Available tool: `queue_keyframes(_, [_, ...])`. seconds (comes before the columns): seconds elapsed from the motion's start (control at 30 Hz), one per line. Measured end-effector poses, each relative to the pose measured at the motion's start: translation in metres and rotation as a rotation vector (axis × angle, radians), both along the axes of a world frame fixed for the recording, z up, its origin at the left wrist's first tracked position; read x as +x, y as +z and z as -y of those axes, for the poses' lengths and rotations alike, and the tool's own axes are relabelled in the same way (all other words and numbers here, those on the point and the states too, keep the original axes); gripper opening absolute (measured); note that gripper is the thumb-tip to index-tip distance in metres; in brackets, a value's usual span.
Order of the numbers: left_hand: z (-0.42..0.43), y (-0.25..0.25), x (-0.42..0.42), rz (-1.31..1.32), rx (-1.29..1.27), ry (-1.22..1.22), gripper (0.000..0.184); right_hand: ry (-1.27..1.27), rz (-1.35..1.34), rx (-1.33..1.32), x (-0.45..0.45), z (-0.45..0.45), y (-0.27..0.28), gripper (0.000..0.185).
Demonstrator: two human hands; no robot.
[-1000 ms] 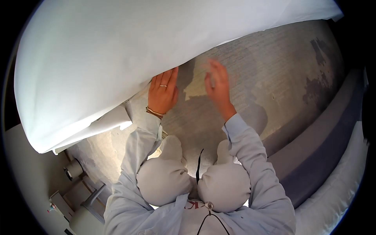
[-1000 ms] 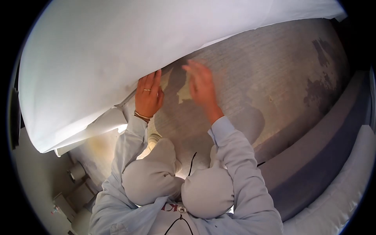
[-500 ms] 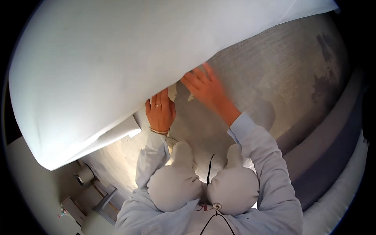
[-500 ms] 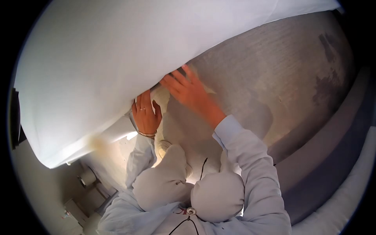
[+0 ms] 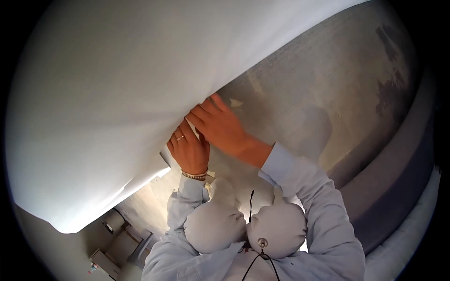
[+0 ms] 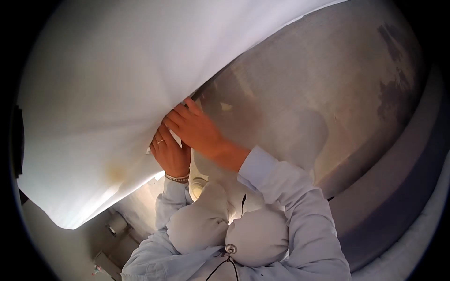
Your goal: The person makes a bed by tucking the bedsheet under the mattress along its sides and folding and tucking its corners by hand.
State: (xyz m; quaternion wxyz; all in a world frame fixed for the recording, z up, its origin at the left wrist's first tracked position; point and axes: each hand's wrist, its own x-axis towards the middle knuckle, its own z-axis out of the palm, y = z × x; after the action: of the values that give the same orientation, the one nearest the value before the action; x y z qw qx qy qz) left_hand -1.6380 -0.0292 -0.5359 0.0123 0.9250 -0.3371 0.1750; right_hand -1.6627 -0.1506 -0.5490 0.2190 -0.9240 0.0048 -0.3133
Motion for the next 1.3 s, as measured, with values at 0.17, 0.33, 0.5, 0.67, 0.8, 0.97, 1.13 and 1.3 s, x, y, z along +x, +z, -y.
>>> queue_keyframes(0.17, [-0.003, 0.009, 0.006, -0.018, -0.034, -0.058, 0.052, 0.147, 0.015, 0.06, 0.002, 0.014, -0.003, 0.039])
queue_keyframes(0.33, [-0.053, 0.002, 0.019, -0.164, -0.13, -0.304, 0.054, 0.136, -0.07, -0.198, 0.0, 0.024, -0.009, 0.042])
queue_keyframes(0.5, [-0.105, -0.015, -0.018, -0.082, -0.187, -0.187, 0.057, 0.118, -0.06, -0.232, 0.003, 0.016, -0.012, 0.038])
queue_keyframes(0.67, [-0.124, -0.026, -0.015, -0.054, -0.232, -0.021, 0.059, 0.085, 0.033, -0.105, 0.006, -0.006, -0.029, 0.034])
queue_keyframes(0.8, [-0.12, -0.035, -0.002, 0.011, -0.225, -0.028, 0.056, 0.02, 0.017, -0.095, 0.006, -0.008, -0.025, 0.033])
queue_keyframes(0.97, [-0.105, -0.023, -0.004, -0.002, -0.291, 0.019, 0.051, -0.031, -0.051, -0.143, 0.004, -0.013, -0.015, 0.034])
queue_keyframes(1.13, [-0.091, -0.016, 0.003, -0.104, -0.309, 0.044, 0.043, -0.077, -0.152, -0.159, 0.0, -0.017, -0.014, 0.036])
queue_keyframes(1.3, [-0.115, -0.009, 0.011, 0.033, -0.388, -0.1, 0.034, 0.029, -0.167, -0.062, -0.012, -0.006, 0.004, 0.04])
